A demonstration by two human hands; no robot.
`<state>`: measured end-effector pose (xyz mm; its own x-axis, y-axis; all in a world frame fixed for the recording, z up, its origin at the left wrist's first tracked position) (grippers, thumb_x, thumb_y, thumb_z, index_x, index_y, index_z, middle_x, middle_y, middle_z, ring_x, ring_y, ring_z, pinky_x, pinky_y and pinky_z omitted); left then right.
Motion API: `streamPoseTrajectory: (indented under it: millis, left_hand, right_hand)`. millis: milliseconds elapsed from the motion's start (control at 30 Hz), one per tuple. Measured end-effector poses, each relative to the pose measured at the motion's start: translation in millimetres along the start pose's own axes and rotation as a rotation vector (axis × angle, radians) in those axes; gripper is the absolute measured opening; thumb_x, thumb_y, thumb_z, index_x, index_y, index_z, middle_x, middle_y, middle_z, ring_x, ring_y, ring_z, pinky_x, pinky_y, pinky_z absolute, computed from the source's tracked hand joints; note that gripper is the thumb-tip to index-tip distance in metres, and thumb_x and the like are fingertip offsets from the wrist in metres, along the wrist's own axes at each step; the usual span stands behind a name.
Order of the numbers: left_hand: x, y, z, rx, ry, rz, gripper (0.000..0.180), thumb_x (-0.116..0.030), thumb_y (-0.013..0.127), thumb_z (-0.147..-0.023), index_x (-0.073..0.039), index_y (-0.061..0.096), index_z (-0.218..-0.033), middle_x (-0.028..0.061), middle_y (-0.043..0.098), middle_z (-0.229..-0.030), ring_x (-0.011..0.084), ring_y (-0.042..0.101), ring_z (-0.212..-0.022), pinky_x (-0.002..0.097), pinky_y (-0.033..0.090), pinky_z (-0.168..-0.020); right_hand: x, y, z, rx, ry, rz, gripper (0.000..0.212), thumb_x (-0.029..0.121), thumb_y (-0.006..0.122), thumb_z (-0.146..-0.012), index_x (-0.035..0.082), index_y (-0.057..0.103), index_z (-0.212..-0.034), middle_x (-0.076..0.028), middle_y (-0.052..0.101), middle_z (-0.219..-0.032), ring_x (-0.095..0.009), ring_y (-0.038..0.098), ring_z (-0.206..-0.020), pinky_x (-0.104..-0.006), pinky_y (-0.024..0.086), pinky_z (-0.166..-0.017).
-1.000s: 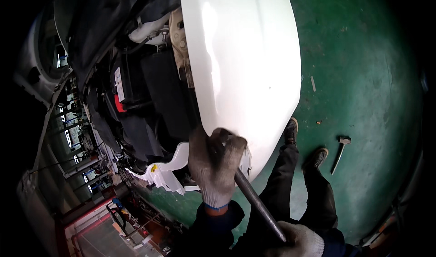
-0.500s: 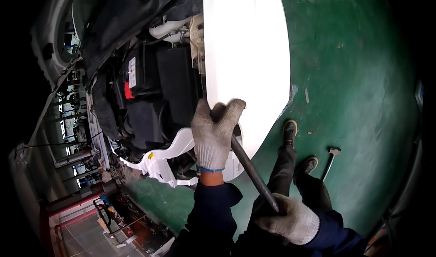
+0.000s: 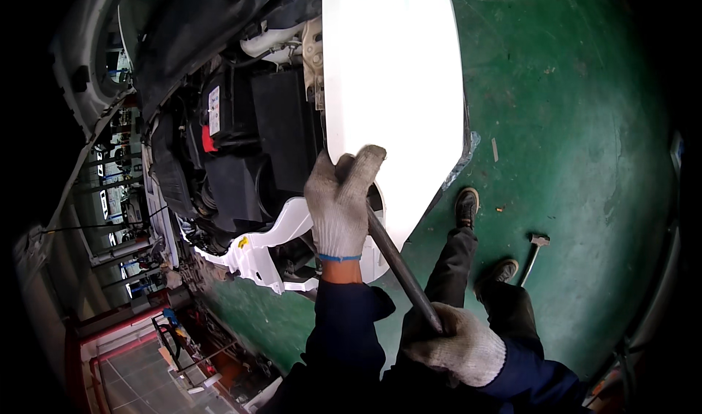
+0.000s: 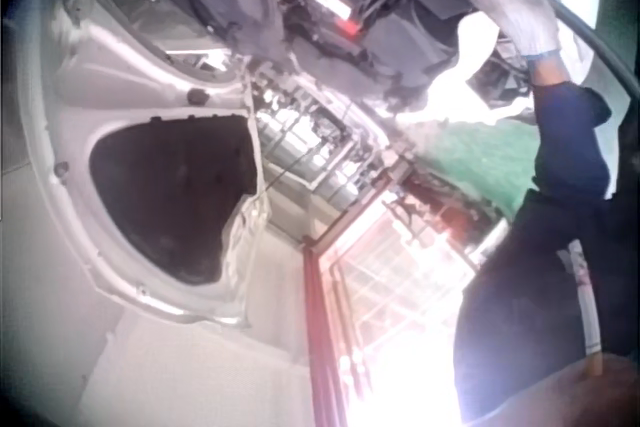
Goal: The person uses a hammer and a metal bar to repair a dent on the front bumper of a white car. They repeatedly strike the bumper and use the bar to push and adjust the panel from the inside and outside.
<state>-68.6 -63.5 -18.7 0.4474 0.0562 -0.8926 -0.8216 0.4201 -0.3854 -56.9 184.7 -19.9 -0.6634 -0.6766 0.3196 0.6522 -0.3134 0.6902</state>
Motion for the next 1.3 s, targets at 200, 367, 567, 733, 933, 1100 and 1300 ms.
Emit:
streamPoseTrajectory:
  millis: [200, 367, 567, 733, 933, 1100, 1300]
  left_hand:
    - [-0.9, 2.7, 0.9, 0.022, 0.002, 0.122, 0.047, -0.028, 0.086, -0.087, 0.008, 0.062, -0.106, 0.0085, 0.068, -0.088, 0.0096, 0.059, -0.078, 0.0227, 0.046, -0.067]
    - [-2.1, 0.0, 2.6, -0.005, -0.081, -0.077, 0.049, -0.024, 0.085, -0.086, 0.008, 0.062, -0.116, 0.0059, 0.065, -0.088, 0.0097, 0.056, -0.076, 0.0239, 0.046, -0.068]
    - [-5.3, 1.9, 2.8, -0.008, -0.112, -0.087, 0.054, -0.025, 0.085, -0.085, 0.007, 0.063, -0.123, 0.0057, 0.065, -0.090, 0.0105, 0.055, -0.078, 0.0255, 0.046, -0.070]
    - [-15.2, -0.1, -0.8, 0.013, -0.026, -0.173, 0.046, -0.028, 0.086, -0.088, 0.005, 0.060, -0.108, 0.0081, 0.069, -0.076, 0.0076, 0.059, -0.062, 0.0244, 0.044, -0.054]
    - [-24.9, 3.0, 0.8, 0.031, 0.073, -0.216, 0.047, -0.029, 0.085, -0.088, 0.005, 0.061, -0.109, 0.0051, 0.067, -0.079, 0.0064, 0.057, -0.064, 0.0236, 0.045, -0.056]
    - [-23.7, 1.8, 2.5, 0.008, 0.086, -0.237, 0.048, -0.030, 0.085, -0.089, 0.005, 0.061, -0.110, 0.0045, 0.065, -0.079, 0.0064, 0.055, -0.064, 0.0226, 0.046, -0.059]
    - [-27.1, 1.4, -0.3, 0.028, 0.114, -0.302, 0.049, -0.032, 0.085, -0.088, 0.005, 0.061, -0.111, 0.0045, 0.064, -0.079, 0.0066, 0.055, -0.064, 0.0228, 0.046, -0.058]
  right_hand:
    - [-9.8, 4.4, 1.2, 0.027, 0.042, -0.081, 0.025, 0.015, 0.074, -0.088, 0.001, 0.063, -0.105, -0.001, 0.062, -0.082, -0.010, 0.059, -0.072, -0.0266, 0.050, -0.064]
    - [-1.9, 6.2, -0.5, 0.046, 0.055, -0.167, 0.029, 0.015, 0.078, -0.087, 0.004, 0.064, -0.109, -0.001, 0.062, -0.086, -0.009, 0.059, -0.075, -0.0254, 0.050, -0.067]
    - [1.2, -3.0, -0.3, 0.056, 0.060, -0.068, 0.029, 0.015, 0.078, -0.088, 0.005, 0.063, -0.111, 0.000, 0.062, -0.087, -0.009, 0.059, -0.073, -0.0255, 0.050, -0.064]
    - [-7.7, -3.6, -14.2, 0.165, 0.018, -0.104, 0.034, 0.012, 0.079, -0.087, 0.003, 0.062, -0.115, -0.001, 0.062, -0.084, -0.009, 0.058, -0.069, -0.0247, 0.049, -0.060]
    - [-15.5, -4.0, -20.0, 0.218, 0.021, -0.225, 0.052, 0.008, 0.079, -0.089, -0.001, 0.053, -0.133, -0.002, 0.060, -0.074, -0.010, 0.058, -0.054, -0.0247, 0.049, -0.045]
    - [-22.5, -1.9, -24.7, 0.239, 0.040, -0.285, 0.062, 0.008, 0.080, -0.089, -0.001, 0.047, -0.141, -0.002, 0.060, -0.074, -0.010, 0.059, -0.053, -0.0250, 0.049, -0.044]
    - [-20.0, -3.6, -28.1, 0.253, -0.018, -0.257, 0.063, 0.008, 0.079, -0.089, 0.000, 0.046, -0.143, -0.002, 0.060, -0.074, -0.011, 0.059, -0.053, -0.0249, 0.050, -0.044]
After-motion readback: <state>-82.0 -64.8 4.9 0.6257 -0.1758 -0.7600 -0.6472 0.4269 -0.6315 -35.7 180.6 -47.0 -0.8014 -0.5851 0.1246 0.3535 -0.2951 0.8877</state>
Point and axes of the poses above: each hand's wrist, its own z-axis away from the middle knuckle, its own y-axis out of the palm, x = y × z, the point moved 10 cm from there along -z, towards the middle knuckle
